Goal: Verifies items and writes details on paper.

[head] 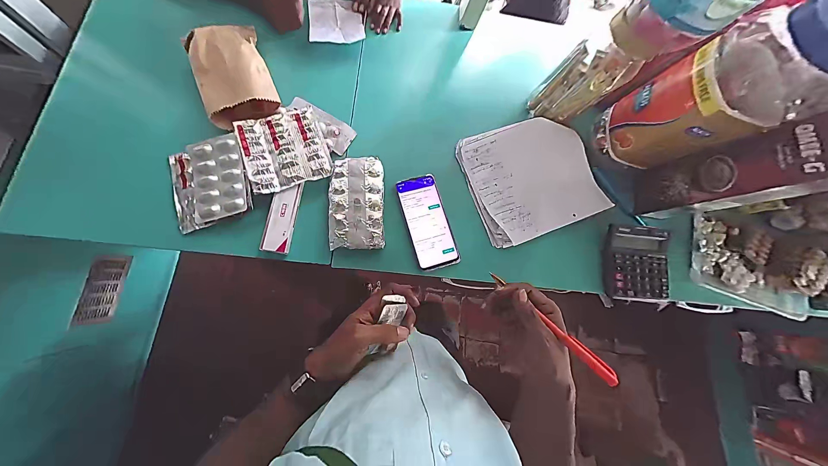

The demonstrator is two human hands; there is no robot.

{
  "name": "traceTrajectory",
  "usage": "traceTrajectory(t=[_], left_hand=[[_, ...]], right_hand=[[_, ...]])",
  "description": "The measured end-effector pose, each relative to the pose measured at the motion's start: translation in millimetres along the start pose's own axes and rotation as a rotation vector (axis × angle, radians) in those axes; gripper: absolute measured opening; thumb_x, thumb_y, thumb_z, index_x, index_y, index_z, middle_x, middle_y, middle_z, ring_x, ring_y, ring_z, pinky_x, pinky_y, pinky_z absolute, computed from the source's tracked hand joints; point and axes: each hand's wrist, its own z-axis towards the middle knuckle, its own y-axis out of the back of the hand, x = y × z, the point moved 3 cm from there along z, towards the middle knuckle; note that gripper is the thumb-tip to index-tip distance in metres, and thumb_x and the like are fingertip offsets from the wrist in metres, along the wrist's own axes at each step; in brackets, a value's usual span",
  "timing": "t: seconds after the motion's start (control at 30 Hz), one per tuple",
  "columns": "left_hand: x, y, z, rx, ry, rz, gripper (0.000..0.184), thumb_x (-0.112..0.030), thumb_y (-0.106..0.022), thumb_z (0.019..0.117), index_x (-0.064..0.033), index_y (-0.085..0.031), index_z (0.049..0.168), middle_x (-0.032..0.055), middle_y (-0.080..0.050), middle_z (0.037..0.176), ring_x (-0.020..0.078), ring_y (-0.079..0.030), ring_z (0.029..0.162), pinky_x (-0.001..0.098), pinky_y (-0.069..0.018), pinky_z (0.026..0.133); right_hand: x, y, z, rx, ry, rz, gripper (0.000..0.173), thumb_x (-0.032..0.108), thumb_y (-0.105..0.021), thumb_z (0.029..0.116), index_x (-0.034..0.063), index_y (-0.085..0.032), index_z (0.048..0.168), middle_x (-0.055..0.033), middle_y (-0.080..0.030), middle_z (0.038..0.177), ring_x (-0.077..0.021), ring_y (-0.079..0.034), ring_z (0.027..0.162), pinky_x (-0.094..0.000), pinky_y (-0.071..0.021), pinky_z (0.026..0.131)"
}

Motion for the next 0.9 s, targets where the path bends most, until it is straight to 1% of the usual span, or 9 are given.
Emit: traceTrajectory(t=[0.17,0.23,0.33,0.4,0.47,0.57,0.7,0.8,0.9], left_hand=[[-5,-2,1,-0.135,-0.126,-0.085,0.028,-0.015,-0.060,0.0980,-0.0171,-0.057,0.126,0.0040,-0.066,0.102,0.0100,-0.063,0.073,0.0242,-0.0533,0.062],[0,-5,-5,-0.225,-0.190,-0.176,0.033,-0.029,-0.059,0.1014,-0.0159,-0.056,0.131,0.0102,-0.069,0.103,0.0196,-0.069,0.079,0.0335,-0.0602,0.068],[21,-20,-11,-0.353,-0.313,-0.330,0.051,-0.039,-0.060,0.0979,-0.0197,-0.051,0.144,0.0177,-0.068,0.113,0.0315,-0.071,0.088,0.0472,-0.0611,0.075],[47,-33,-11,-0.439,-0.352,-0.353,0.061,-0.026,-0.069,0.0916,-0.0235,-0.047,0.148,0.0179,-0.068,0.117,0.0262,-0.070,0.081,0.0387,-0.0591,0.066],[73,-49,-6,-0.531,-0.371,-0.422,0.070,-0.007,-0.072,0.0840,-0.0207,-0.047,0.148,0.0159,-0.068,0.109,0.0203,-0.066,0.073,0.0322,-0.0553,0.061],[94,-72,1,-0.630,-0.368,-0.422,0.073,0.000,-0.070,0.0821,-0.0150,-0.045,0.149,0.0122,-0.067,0.100,0.0176,-0.066,0.070,0.0305,-0.0559,0.060],[105,-91,15,-0.637,-0.354,-0.195,0.070,-0.002,-0.071,0.0857,-0.0047,-0.046,0.150,0.0098,-0.069,0.101,0.0127,-0.066,0.076,0.0278,-0.0567,0.067],[98,-103,39,-0.623,-0.262,0.209,0.051,-0.002,-0.059,0.0896,0.0008,-0.053,0.140,0.0052,-0.070,0.103,0.0070,-0.064,0.078,0.0230,-0.0541,0.067],[81,-112,79,-0.505,-0.136,0.861,0.047,0.002,-0.052,0.0866,0.0002,-0.059,0.133,0.0064,-0.064,0.130,0.0080,-0.065,0.096,0.0249,-0.0561,0.079]], right_hand=[[23,17,31,0.098,-0.005,0.014,0.038,0.046,-0.045,0.1070,0.0208,-0.074,0.109,0.0024,-0.076,0.084,-0.0089,-0.073,0.073,-0.0255,-0.0624,0.067],[29,26,40,0.168,-0.030,0.019,0.037,0.045,-0.044,0.1080,0.0201,-0.072,0.110,0.0022,-0.077,0.084,-0.0099,-0.074,0.072,-0.0264,-0.0631,0.065],[35,52,55,0.318,-0.018,-0.024,0.035,0.039,-0.047,0.1088,0.0166,-0.073,0.111,0.0023,-0.076,0.088,-0.0097,-0.073,0.076,-0.0257,-0.0626,0.070],[34,73,63,0.396,-0.005,-0.041,0.031,0.036,-0.050,0.1084,0.0167,-0.073,0.111,0.0028,-0.076,0.087,-0.0090,-0.072,0.076,-0.0248,-0.0616,0.072],[27,90,68,0.431,-0.015,-0.032,0.028,0.034,-0.051,0.1081,0.0168,-0.072,0.110,0.0032,-0.075,0.085,-0.0083,-0.072,0.074,-0.0243,-0.0611,0.070],[14,105,71,0.455,-0.059,0.032,0.026,0.032,-0.052,0.1077,0.0162,-0.072,0.108,0.0030,-0.075,0.084,-0.0082,-0.071,0.074,-0.0241,-0.0609,0.069],[11,110,73,0.482,-0.090,0.076,0.034,0.039,-0.045,0.1095,0.0176,-0.071,0.107,0.0038,-0.075,0.085,-0.0072,-0.071,0.075,-0.0234,-0.0607,0.071],[17,115,77,0.377,-0.134,0.134,0.046,0.058,-0.040,0.1049,0.0262,-0.073,0.107,0.0059,-0.074,0.081,-0.0059,-0.069,0.069,-0.0231,-0.0590,0.065],[26,134,85,0.163,-0.088,0.156,0.058,0.061,-0.032,0.1031,0.0262,-0.078,0.097,0.0050,-0.075,0.081,-0.0071,-0.069,0.068,-0.0255,-0.0581,0.063]])
